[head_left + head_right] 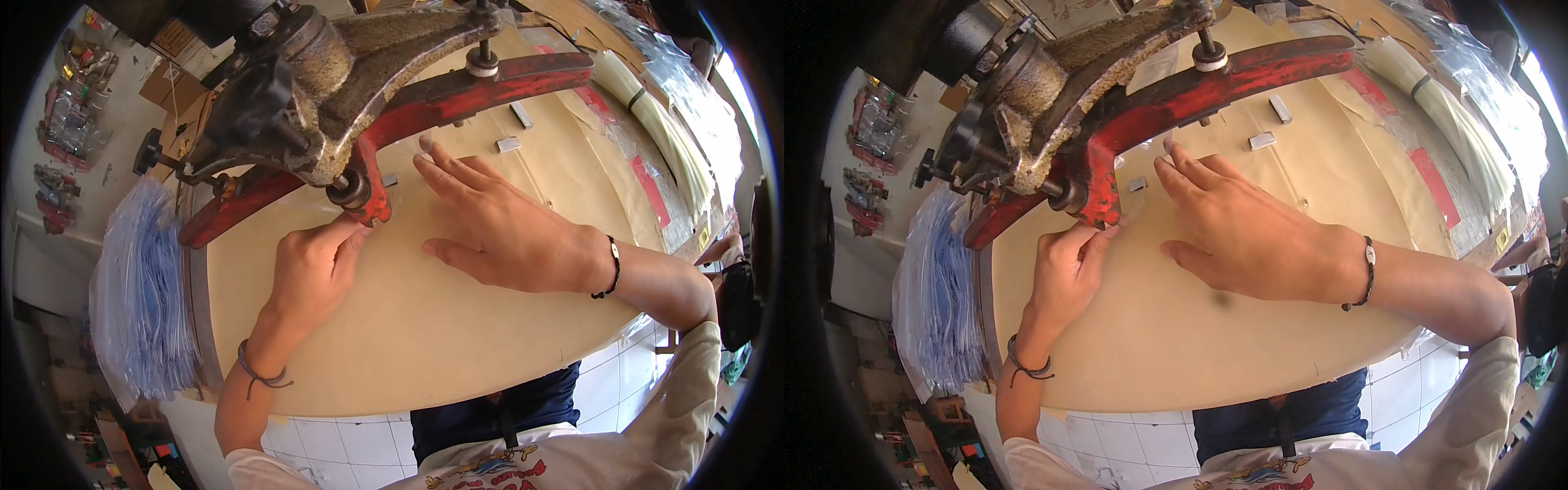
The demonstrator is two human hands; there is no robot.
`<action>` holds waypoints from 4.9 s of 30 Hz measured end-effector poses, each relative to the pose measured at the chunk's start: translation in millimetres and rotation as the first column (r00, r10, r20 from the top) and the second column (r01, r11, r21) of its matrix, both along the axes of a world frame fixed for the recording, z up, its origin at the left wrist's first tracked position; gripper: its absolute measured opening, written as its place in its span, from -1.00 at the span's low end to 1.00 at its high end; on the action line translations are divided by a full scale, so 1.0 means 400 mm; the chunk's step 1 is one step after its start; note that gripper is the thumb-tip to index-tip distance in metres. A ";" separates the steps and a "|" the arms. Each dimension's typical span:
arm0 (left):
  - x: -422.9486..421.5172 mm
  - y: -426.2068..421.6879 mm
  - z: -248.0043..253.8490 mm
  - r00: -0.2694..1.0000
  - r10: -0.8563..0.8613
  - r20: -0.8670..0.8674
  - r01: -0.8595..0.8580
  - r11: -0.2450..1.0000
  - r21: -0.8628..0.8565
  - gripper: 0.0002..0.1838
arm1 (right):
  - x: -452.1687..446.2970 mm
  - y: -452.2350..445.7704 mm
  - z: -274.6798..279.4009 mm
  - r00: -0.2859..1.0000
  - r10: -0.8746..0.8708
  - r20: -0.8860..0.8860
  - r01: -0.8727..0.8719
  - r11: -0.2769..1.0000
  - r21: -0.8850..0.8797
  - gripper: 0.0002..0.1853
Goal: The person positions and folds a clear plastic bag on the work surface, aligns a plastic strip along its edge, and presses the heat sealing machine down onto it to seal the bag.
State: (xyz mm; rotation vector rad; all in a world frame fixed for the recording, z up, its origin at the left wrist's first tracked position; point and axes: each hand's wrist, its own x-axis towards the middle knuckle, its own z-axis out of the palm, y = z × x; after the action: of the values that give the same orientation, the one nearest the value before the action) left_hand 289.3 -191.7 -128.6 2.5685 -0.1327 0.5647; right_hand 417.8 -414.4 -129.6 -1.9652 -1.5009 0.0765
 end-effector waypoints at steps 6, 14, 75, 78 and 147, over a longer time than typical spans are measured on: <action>-0.004 -0.013 0.009 0.991 0.059 -0.118 -0.063 0.998 -0.032 -0.96 | 0.001 0.000 -0.005 1.000 -0.004 0.026 0.003 1.000 0.011 -0.22; -0.012 0.001 0.065 0.980 0.011 -0.198 0.015 0.991 0.131 -0.79 | 0.007 0.002 -0.003 0.999 0.011 0.042 -0.011 1.000 0.012 -0.23; -0.342 -0.078 0.014 0.825 0.502 -0.260 -0.359 0.820 0.445 -0.33 | 0.026 0.002 0.051 0.970 0.142 -0.197 -0.149 0.989 -0.023 -0.23; -0.349 -0.123 0.005 0.790 0.576 -0.210 -0.449 0.777 0.441 -0.37 | 0.029 0.003 0.039 0.965 0.097 -0.245 -0.104 0.994 -0.017 -0.32; -0.520 -0.355 -0.110 0.701 0.702 0.121 -0.708 0.706 0.009 -0.37 | 0.075 0.130 -0.033 0.969 -0.051 0.240 0.040 0.998 0.049 -0.74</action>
State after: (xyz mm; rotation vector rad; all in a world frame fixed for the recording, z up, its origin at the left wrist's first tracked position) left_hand 81.2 -333.9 -172.6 2.5798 0.8654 0.9842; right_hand 447.7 -362.5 -142.9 -2.0300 -1.5929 -0.2210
